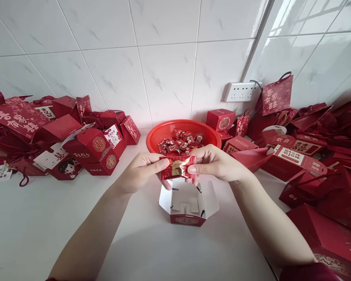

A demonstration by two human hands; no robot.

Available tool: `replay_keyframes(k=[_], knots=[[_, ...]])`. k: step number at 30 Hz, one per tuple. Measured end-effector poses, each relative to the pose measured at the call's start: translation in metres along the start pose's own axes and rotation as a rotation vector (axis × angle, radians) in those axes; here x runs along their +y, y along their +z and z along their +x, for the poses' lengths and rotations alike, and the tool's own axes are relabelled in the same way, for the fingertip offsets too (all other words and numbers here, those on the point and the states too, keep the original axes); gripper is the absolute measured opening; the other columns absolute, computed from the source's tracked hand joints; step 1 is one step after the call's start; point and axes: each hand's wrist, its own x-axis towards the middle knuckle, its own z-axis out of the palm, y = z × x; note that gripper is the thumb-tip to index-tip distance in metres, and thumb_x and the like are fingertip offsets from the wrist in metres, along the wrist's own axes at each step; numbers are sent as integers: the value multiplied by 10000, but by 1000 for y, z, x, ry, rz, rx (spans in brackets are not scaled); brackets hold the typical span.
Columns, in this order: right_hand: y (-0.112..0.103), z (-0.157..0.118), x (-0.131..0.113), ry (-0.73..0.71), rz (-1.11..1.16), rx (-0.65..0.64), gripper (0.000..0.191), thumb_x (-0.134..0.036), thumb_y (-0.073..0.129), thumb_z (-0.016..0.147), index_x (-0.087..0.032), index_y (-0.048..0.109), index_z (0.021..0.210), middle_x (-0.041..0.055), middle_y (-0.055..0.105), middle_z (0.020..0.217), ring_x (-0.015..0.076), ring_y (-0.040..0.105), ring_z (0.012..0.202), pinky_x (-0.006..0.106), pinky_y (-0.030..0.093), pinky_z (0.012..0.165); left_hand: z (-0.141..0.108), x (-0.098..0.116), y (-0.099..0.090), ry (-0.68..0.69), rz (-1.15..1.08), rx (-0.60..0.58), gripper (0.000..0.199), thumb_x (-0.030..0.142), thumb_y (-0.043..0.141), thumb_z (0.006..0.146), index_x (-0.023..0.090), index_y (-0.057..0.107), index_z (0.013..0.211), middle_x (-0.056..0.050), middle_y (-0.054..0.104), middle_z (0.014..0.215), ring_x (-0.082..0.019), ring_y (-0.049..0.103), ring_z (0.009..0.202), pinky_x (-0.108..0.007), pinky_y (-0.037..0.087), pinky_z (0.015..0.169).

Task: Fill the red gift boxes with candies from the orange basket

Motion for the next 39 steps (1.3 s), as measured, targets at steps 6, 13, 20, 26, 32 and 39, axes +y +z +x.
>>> replay_keyframes(k=[6, 13, 20, 26, 32, 39], knots=[[6, -8, -11, 120, -32, 28, 194, -311, 692, 892, -139, 687, 804, 39, 746, 750, 127, 679, 591, 231, 515, 563, 0, 3, 2, -167, -266, -4, 325, 401, 617, 918, 118, 746, 825, -48, 719, 672, -155, 666, 547, -245, 540, 470], [17, -11, -18, 124, -145, 172, 362, -265, 587, 927, -180, 525, 581, -25, 606, 474, 88, 547, 465, 220, 457, 541, -2, 4, 4, -290, -144, 49, 562, 453, 571, 913, 122, 602, 461, -45, 565, 384, -84, 492, 316, -190, 405, 374], [21, -15, -21, 124, -234, 204, 336, -313, 574, 929, -196, 534, 616, -18, 609, 502, 109, 549, 501, 251, 462, 560, -4, 5, 2, -216, -41, 78, 517, 529, 545, 920, 150, 593, 571, -23, 600, 459, -79, 482, 336, -186, 372, 343], [20, -21, -24, 99, -514, 214, 259, -318, 562, 944, -203, 574, 713, -15, 602, 648, 122, 542, 601, 259, 427, 571, -11, 14, 1, -208, 258, 83, 376, 482, 700, 831, 157, 637, 655, 29, 516, 462, -53, 408, 369, -156, 272, 317], [21, -25, -30, 87, -712, 205, 264, -335, 535, 963, -205, 547, 734, -25, 563, 661, 108, 478, 583, 251, 362, 539, -14, 17, 4, -153, 314, 54, 320, 423, 667, 858, 160, 680, 677, 35, 475, 451, -55, 383, 368, -169, 263, 327], [21, -25, -29, 138, -957, 138, 263, -314, 518, 961, -211, 541, 720, -31, 572, 640, 108, 468, 555, 263, 331, 524, -15, 19, 5, -275, 401, -145, 374, 508, 590, 897, 188, 697, 735, -5, 606, 578, -111, 536, 481, -206, 397, 426]])
